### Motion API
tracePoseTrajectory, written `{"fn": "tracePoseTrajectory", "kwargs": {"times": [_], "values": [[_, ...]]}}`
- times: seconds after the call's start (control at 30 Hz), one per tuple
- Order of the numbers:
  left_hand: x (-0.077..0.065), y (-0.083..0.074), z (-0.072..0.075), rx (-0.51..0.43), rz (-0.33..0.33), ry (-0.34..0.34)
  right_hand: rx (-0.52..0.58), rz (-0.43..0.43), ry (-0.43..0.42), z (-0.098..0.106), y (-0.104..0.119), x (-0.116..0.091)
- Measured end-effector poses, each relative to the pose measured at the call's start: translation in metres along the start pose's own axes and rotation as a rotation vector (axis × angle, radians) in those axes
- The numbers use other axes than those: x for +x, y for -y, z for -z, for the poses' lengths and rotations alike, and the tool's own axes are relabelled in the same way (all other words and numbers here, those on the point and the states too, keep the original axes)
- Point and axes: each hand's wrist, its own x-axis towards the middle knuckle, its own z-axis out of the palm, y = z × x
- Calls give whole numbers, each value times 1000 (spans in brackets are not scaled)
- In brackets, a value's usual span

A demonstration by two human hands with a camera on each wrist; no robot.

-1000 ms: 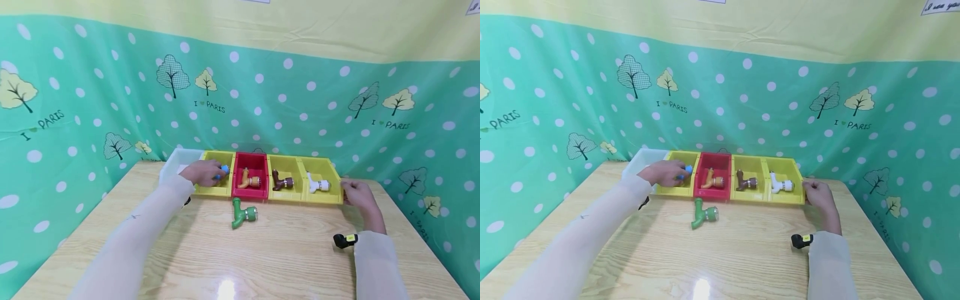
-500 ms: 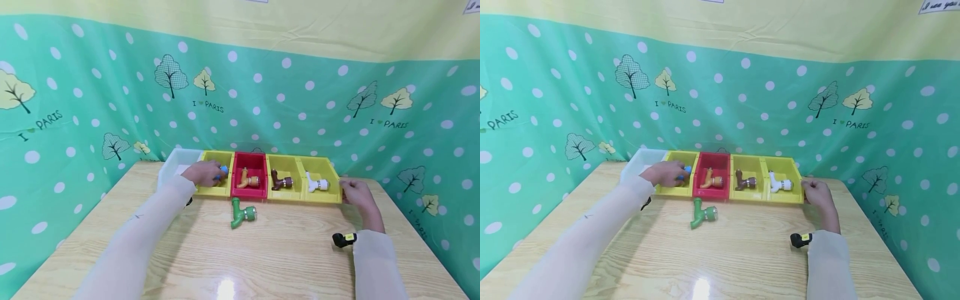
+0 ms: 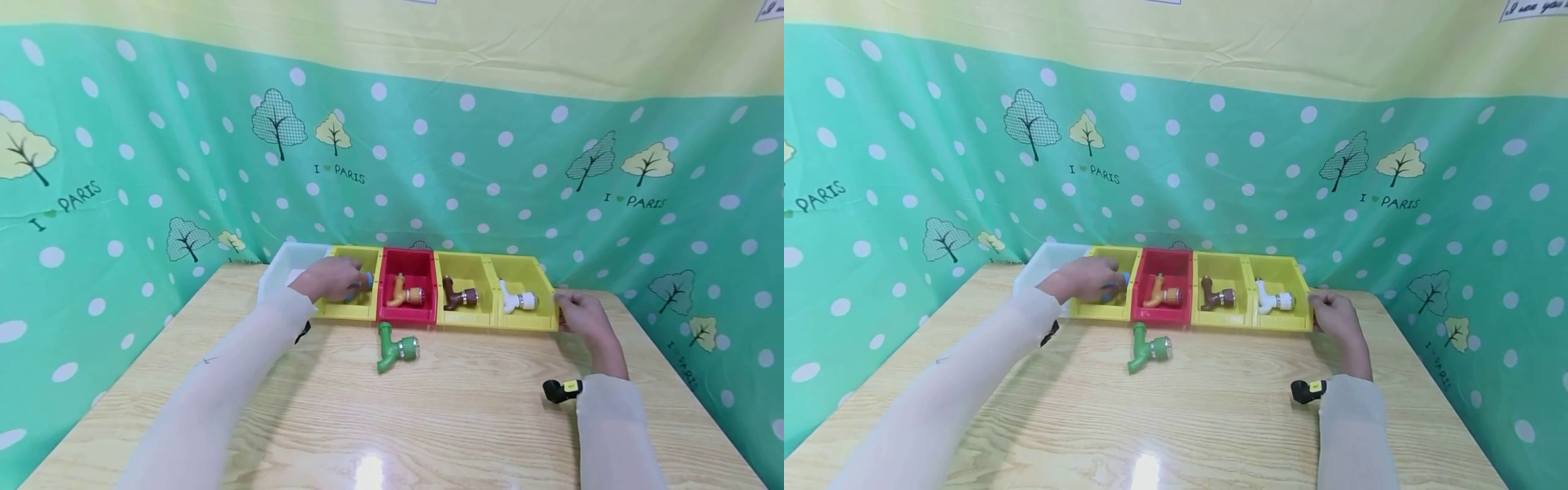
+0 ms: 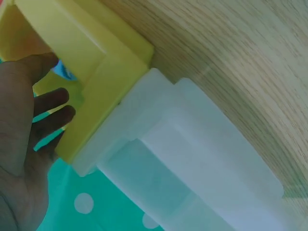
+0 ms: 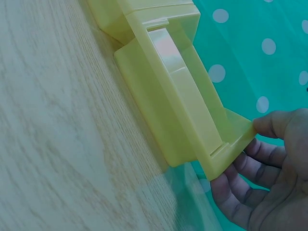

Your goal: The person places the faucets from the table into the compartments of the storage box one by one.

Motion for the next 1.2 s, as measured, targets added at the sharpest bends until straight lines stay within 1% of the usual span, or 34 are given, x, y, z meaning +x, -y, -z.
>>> {"fn": "tracePoseTrajectory", "kwargs": {"times": [0.13, 0.27, 0.43, 0.5, 0.6, 0.73, 0.8, 0.93, 1.2], "values": [[-2, -1, 5, 11, 3, -52, -3, 4, -4, 0, -1, 0], [-5, -4, 6, 29, -2, -117, -7, 2, -9, 1, 0, 0], [-15, -11, 6, 45, 0, -246, 2, -7, -3, 1, 1, 1], [-21, -15, 6, 50, -16, -303, 1, -8, -3, 1, 1, 1], [-28, -22, 8, 64, -60, -378, 0, -7, -3, 1, 1, 2], [-36, -34, 11, 101, -125, -443, 3, -3, -3, 1, 1, 1], [-38, -41, 12, 113, -156, -461, 2, -3, -3, 1, 1, 1], [-40, -54, 11, 112, -214, -465, -1, -2, -4, 0, 2, 0], [-38, -75, 5, 104, -332, -477, 7, 2, -5, 0, -1, 1]]}}
